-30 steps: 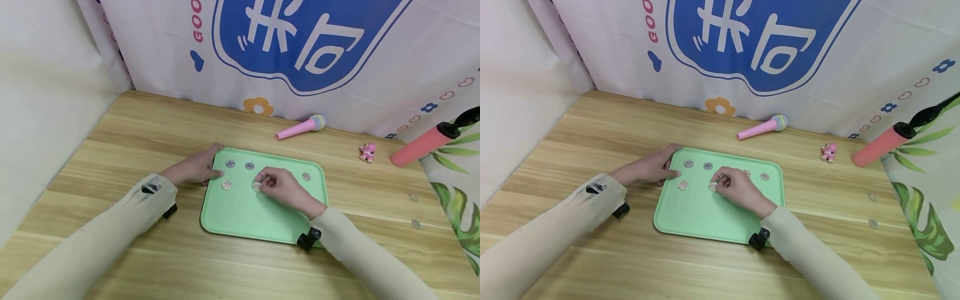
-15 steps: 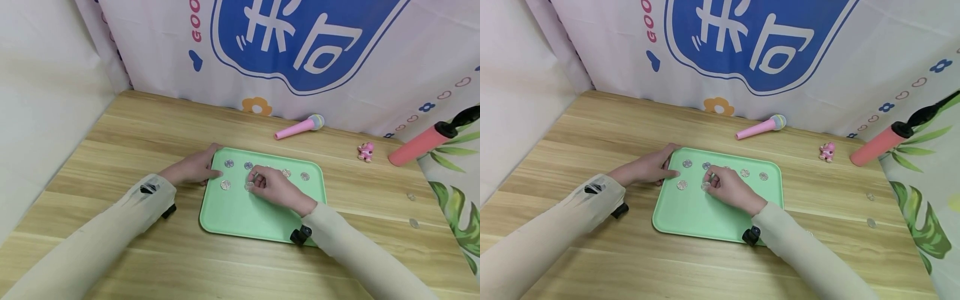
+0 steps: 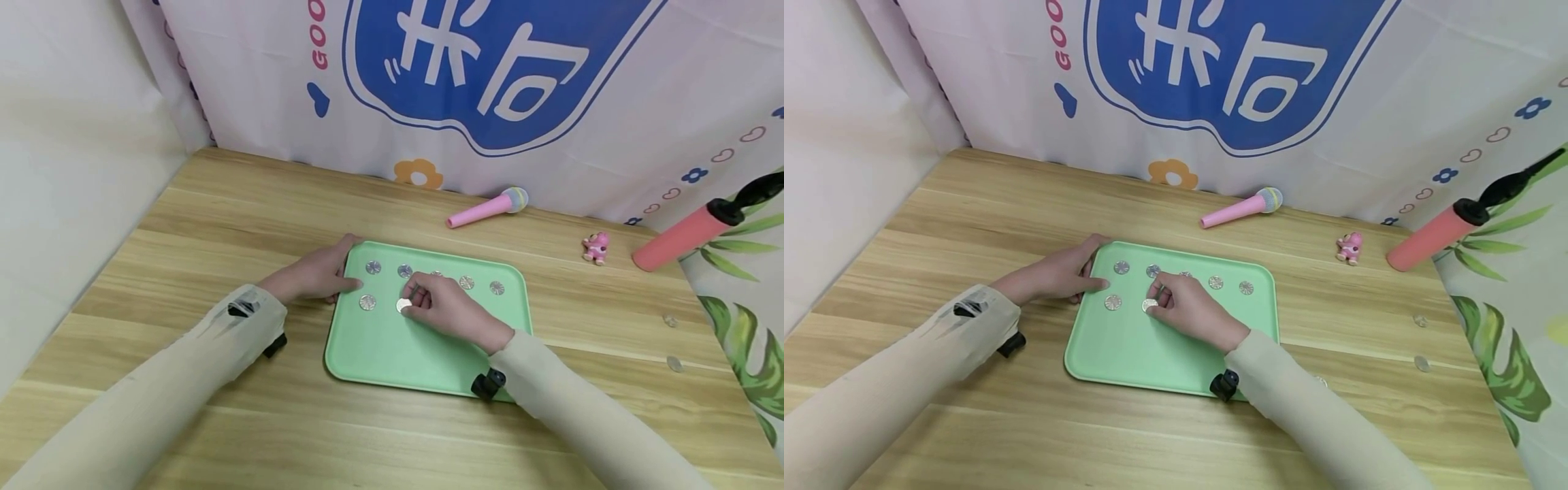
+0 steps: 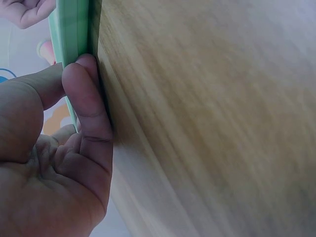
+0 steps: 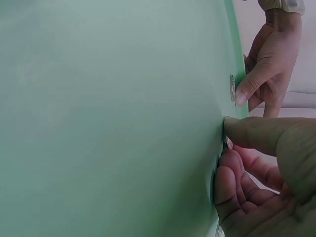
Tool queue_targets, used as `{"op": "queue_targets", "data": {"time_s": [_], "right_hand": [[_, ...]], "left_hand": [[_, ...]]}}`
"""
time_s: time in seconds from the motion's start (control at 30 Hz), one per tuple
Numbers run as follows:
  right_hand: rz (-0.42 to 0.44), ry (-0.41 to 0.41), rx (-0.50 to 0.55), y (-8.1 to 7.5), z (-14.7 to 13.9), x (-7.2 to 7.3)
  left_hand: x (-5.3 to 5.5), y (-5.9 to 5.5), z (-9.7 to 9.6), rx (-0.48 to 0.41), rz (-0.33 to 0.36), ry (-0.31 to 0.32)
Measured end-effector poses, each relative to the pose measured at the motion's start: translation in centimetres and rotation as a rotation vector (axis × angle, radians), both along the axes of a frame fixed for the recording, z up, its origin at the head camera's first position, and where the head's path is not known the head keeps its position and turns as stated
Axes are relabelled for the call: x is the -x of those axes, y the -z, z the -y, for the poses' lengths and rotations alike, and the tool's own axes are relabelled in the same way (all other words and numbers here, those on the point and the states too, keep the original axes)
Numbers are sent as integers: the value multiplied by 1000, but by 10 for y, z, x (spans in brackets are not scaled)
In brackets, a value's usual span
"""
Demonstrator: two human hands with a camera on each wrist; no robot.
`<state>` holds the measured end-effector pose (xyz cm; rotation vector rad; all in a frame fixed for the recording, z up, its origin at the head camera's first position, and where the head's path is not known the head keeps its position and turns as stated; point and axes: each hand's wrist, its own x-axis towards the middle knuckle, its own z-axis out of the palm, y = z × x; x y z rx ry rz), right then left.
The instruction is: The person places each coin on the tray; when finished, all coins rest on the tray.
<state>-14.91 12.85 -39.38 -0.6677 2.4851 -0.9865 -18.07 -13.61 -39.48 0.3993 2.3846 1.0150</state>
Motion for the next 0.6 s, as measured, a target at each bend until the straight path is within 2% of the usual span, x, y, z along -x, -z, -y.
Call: {"op": "queue_targets", "data": {"time_s": [0.6], "right_hand": [[4, 12, -11, 1, 0, 0]], "left_hand": [[1, 0, 0, -1, -3, 6]]}}
